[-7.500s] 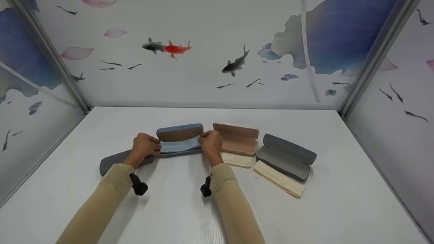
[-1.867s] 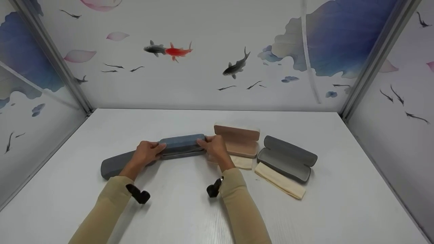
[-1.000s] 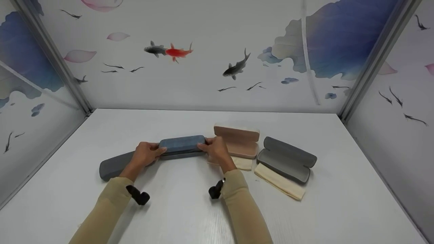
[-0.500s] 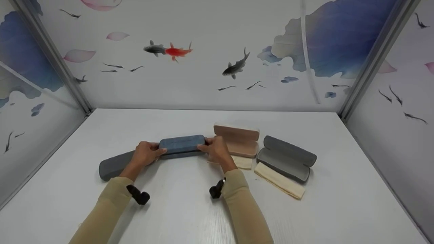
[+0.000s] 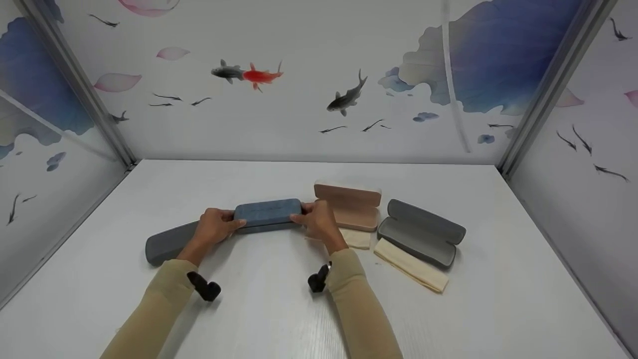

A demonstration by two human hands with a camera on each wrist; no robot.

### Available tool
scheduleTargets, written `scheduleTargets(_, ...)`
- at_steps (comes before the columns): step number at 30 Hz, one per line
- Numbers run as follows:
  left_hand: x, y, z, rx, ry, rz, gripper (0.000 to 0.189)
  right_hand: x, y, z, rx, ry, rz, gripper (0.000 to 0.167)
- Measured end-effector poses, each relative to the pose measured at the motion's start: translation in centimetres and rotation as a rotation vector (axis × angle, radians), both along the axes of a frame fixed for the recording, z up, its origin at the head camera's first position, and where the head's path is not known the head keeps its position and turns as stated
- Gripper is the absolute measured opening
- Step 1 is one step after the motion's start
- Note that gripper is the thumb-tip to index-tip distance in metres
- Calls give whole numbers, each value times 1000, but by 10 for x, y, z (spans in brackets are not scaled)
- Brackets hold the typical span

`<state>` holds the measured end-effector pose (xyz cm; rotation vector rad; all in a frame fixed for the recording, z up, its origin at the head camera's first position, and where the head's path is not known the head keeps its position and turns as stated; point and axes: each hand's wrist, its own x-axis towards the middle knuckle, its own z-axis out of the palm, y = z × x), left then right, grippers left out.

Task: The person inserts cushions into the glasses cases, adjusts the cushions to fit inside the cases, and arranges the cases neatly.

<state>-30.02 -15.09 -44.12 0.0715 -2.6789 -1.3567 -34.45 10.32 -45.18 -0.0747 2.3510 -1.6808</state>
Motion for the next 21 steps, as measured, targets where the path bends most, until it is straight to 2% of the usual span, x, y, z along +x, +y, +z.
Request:
scheduleTargets(5,0,1,2,2,-7,5,19,1,-1,0,-44,-13,-8,57)
scheduleTargets(9,1,2,1,3,-11,9,21,1,-1,1,-11,-2,-5,59)
scheduleTargets(13,2,5,1,4,-8,6,27,3,-2,5,-21,-15,4,62)
scheduleTargets(19,3,12,10,-8,-53,22,13,8,-8,9,-16,15,-39,60)
scheduleTargets(21,4,13,15,-14,-73,25,20,10,-11,11,-16,12,-61,58)
